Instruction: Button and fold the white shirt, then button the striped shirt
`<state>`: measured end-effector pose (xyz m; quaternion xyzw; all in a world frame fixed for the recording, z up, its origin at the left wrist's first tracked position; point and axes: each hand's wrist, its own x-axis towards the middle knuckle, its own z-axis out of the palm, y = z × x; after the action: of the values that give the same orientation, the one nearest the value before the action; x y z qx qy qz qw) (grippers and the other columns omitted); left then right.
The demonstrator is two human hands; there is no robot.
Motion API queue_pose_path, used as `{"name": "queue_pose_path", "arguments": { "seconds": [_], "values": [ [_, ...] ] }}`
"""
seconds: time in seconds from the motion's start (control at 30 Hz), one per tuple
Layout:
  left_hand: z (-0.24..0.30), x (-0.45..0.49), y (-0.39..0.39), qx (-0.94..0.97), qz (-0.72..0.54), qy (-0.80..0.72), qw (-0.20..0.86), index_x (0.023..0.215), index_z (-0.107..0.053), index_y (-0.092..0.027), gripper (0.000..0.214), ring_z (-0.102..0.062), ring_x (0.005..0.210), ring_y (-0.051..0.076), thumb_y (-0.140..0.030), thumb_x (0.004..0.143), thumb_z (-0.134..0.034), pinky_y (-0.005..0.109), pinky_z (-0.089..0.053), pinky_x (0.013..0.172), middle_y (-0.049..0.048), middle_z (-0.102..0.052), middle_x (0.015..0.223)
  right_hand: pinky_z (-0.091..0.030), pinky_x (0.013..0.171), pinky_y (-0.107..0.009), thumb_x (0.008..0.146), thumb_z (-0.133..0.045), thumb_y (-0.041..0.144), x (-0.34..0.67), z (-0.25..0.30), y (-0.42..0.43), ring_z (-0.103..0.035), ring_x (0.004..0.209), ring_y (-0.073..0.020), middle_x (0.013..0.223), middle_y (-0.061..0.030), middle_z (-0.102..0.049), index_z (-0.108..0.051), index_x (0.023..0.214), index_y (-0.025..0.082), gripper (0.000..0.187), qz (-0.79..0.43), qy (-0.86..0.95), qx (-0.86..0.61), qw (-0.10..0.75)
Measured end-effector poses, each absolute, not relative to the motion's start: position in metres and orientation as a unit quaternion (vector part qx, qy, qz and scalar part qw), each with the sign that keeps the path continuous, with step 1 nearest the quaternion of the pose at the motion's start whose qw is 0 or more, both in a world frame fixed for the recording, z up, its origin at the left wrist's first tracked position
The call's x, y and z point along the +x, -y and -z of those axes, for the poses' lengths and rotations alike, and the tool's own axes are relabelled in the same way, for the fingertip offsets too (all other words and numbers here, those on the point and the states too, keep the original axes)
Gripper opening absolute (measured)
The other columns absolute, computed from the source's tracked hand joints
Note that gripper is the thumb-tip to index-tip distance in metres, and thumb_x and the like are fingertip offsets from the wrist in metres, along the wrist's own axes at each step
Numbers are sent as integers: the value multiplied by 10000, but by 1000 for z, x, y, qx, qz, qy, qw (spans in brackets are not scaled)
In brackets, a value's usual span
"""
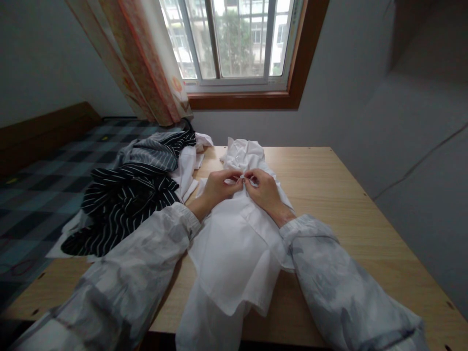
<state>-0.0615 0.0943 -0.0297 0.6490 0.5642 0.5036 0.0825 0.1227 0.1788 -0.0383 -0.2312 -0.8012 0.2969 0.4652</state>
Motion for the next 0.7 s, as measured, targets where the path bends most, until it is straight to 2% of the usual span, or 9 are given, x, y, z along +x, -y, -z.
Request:
{"name": "queue_pose_path", "arguments": {
  "seconds": [0.3, 0.7],
  "values": [
    [32, -65, -95, 672, -480, -559, 70, 1047, -872, -261, 145, -759, 841, 230, -309, 915, -838, 339, -556, 837, 60, -844, 965, -572, 783, -371, 962, -692, 308, 125, 40, -183, -721, 826, -239, 927, -61, -798, -739, 956, 240, 83, -293, 816, -228, 443],
    [31, -62, -97, 681, -442, -584, -6, 959, -803, -216, 120, -714, 765, 179, -319, 902, -828, 297, -530, 753, 32, -810, 884, -568, 795, -380, 969, -704, 343, 121, 42, -184, -730, 829, -239, 929, -51, -818, -772, 940, 238, 128, -310, 811, -227, 441]
  ]
}}
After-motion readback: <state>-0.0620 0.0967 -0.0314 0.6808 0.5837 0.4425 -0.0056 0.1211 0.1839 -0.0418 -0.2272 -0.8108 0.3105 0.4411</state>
